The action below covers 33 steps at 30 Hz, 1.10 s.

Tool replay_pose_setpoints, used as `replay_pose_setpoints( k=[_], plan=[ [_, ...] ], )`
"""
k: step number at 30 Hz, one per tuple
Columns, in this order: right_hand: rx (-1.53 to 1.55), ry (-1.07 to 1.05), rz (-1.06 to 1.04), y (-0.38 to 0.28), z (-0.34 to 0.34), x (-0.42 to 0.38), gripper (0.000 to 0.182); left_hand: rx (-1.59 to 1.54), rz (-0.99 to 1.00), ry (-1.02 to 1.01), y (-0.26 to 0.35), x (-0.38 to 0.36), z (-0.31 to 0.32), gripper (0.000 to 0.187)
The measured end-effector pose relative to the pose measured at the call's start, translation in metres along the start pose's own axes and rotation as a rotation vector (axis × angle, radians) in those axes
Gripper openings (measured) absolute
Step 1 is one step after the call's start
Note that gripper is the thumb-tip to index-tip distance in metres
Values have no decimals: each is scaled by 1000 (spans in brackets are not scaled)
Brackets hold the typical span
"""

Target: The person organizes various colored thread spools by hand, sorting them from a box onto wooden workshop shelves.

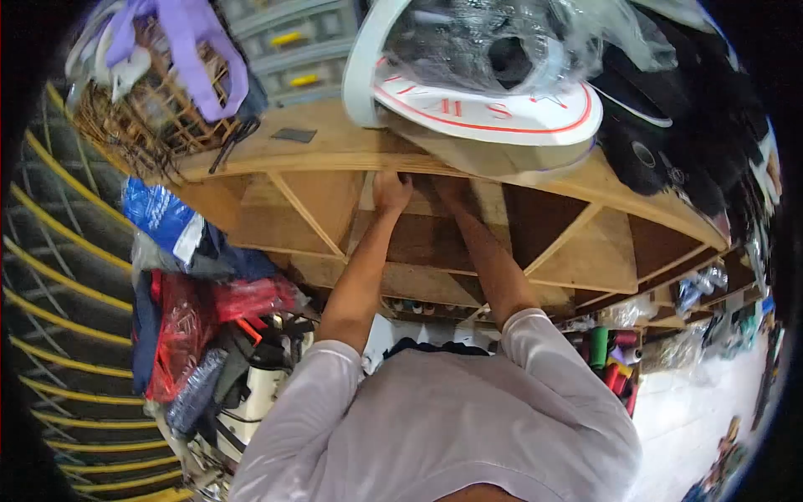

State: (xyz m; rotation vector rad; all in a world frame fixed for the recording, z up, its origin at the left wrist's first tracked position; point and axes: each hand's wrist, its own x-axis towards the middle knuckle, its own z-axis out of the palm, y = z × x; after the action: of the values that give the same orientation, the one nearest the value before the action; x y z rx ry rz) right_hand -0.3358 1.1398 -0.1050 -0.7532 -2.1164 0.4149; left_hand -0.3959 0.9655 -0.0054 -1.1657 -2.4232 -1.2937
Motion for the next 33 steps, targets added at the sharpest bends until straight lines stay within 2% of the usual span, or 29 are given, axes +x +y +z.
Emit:
replay_pose_setpoints(
  k=[1,2,4,6,9,11,12,14,15,16,17,18,19,20,21,22,24,26,29,31,33],
  plan=[
    [-10,49,-49,2,0,0,46,73,108,51,8,-5,-8,29],
    [-14,71,-30,-8,-11,-1,46,72,134,37,14,-8,-13,29],
    [183,-33,33,-58,-60,-6,49,57,-21,-56,22,-3,-20,32],
    [278,-62,67,-73,-75,-14,50,27,-7,0,22,-5,-19,28],
    [201,-29,104,-74,-78,-19,64,-39,59,23,19,-5,-22,18],
    [169,-57,108,-68,-71,-16,67,-86,-20,-150,4,-6,-19,19],
    [92,-63,139,-74,-74,-19,67,-86,-6,-160,15,-12,-30,19],
    [-63,-82,200,-86,-80,-26,67,-66,208,-212,32,-33,-49,22],
    [-90,-233,182,-94,-96,-34,64,78,228,-240,27,-42,-47,29],
    [-117,-387,166,-104,-118,-44,61,65,232,-262,21,-48,-43,29],
    [-360,-276,-5,-135,-164,-60,56,96,293,-263,13,-56,-40,31],
    [-373,-279,22,-138,-172,-66,56,125,359,-262,11,-64,-37,33],
    [-200,-512,214,-140,-177,-68,56,250,353,-376,51,-74,-69,39],
    [-7,-730,411,-141,-179,-73,56,241,375,-402,56,-83,-75,39],
    [-173,-614,242,-139,-176,-84,58,274,370,-405,56,-90,-79,40],
    [-181,-594,290,-137,-174,-94,58,302,373,-410,56,-96,-82,41],
    [-270,-466,191,-147,-187,-111,61,384,378,-408,48,-110,-82,44],
    [-240,-567,241,-152,-196,-121,62,430,347,-481,45,-122,-88,48],
    [-325,-466,290,-164,-216,-150,62,483,450,-498,35,-138,-92,50],
    [-328,-250,121,-160,-214,-169,60,467,444,-453,36,-145,-99,52],
    [-390,-174,115,-166,-217,-193,58,465,435,-463,38,-151,-103,52]
  ],
)
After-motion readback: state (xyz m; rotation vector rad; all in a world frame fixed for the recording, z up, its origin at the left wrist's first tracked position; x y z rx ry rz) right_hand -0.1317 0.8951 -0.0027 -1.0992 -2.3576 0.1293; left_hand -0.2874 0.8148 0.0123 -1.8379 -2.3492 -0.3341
